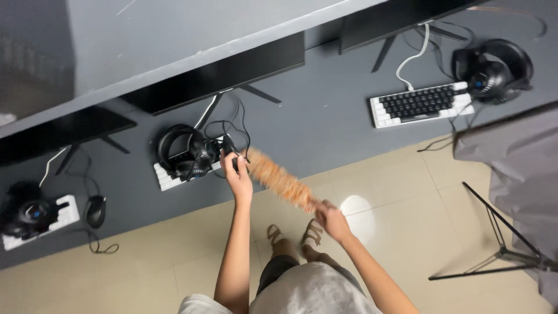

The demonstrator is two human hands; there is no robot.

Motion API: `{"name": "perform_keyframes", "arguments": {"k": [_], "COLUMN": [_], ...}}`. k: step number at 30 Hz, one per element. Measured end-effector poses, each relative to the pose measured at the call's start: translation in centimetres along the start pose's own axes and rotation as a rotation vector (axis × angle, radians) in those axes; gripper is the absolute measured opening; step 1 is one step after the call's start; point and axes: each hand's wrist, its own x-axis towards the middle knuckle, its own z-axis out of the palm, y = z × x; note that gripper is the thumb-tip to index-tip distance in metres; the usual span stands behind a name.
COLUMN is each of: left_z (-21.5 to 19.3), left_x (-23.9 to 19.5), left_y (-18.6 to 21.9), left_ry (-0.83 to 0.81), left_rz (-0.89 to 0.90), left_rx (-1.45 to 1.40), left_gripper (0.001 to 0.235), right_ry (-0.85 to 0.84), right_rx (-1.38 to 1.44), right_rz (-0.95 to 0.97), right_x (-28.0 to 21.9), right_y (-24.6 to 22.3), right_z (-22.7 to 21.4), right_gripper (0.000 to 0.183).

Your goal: The person uses a fluffy duster to clean a row of computer desks. They lift keyboards and mice to dust underneath them, wipe the desk surfaces, and dust around the monitors and headphones before placing the items back.

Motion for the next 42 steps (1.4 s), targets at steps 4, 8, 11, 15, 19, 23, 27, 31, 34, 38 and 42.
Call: {"name": "perform_keyframes", "arguments": {"k": [4,8,11,15,19,23,27,31,34,38,42], "left_z": [-3.8,-6.7,-8.2,-9.3,-9.6,-9.0,-7.8,-5.2,-2.3,1.0,2.7], "left_x": [-0.6,-0.9,-0.7,-0.8,-0.9,-0.7,0.1,0.1,0.1,-0.8,-1.6], "left_y": [-1.7,-2.9,-2.3,-0.6,-0.1,0.2,0.0,-1.5,-3.7,-7.2,-8.9], "left_ry": [0.085,0.151,0.147,0.104,0.063,-0.012,-0.152,-0.29,-0.395,-0.562,-0.634], "left_rz": [-0.184,-0.211,-0.185,-0.18,-0.101,-0.104,0.005,0.046,0.11,0.123,0.088], "left_rx": [-0.18,-0.234,-0.248,-0.261,-0.152,-0.044,0.048,0.06,0.11,0.284,0.439], "left_gripper": [0.013,0.013,0.011,0.009,0.007,0.008,0.012,0.011,0.012,0.016,0.018], "right_ry": [0.28,0.323,0.165,0.349,0.16,0.161,0.242,0.323,0.385,0.608,0.557], "right_rx": [0.187,0.144,0.073,0.116,-0.031,-0.137,-0.07,-0.094,0.023,0.276,0.026], "right_rz": [0.223,-0.091,-0.141,0.031,-0.287,-0.097,0.099,0.094,0.135,0.466,0.003], "right_x": [6.5,9.2,12.3,15.9,20.1,25.7,25.7,20.0,15.5,12.9,15.8], "right_y": [2.5,-2.2,1.4,-3.6,-3.3,-0.8,-1.8,-1.0,0.4,-2.7,-1.1], "right_z": [3.5,4.3,8.8,9.4,12.5,13.7,11.5,11.3,10.4,7.3,6.8], "right_gripper": [0.043,0.047,0.043,0.041,0.039,0.037,0.039,0.04,0.051,0.04,0.033]}}
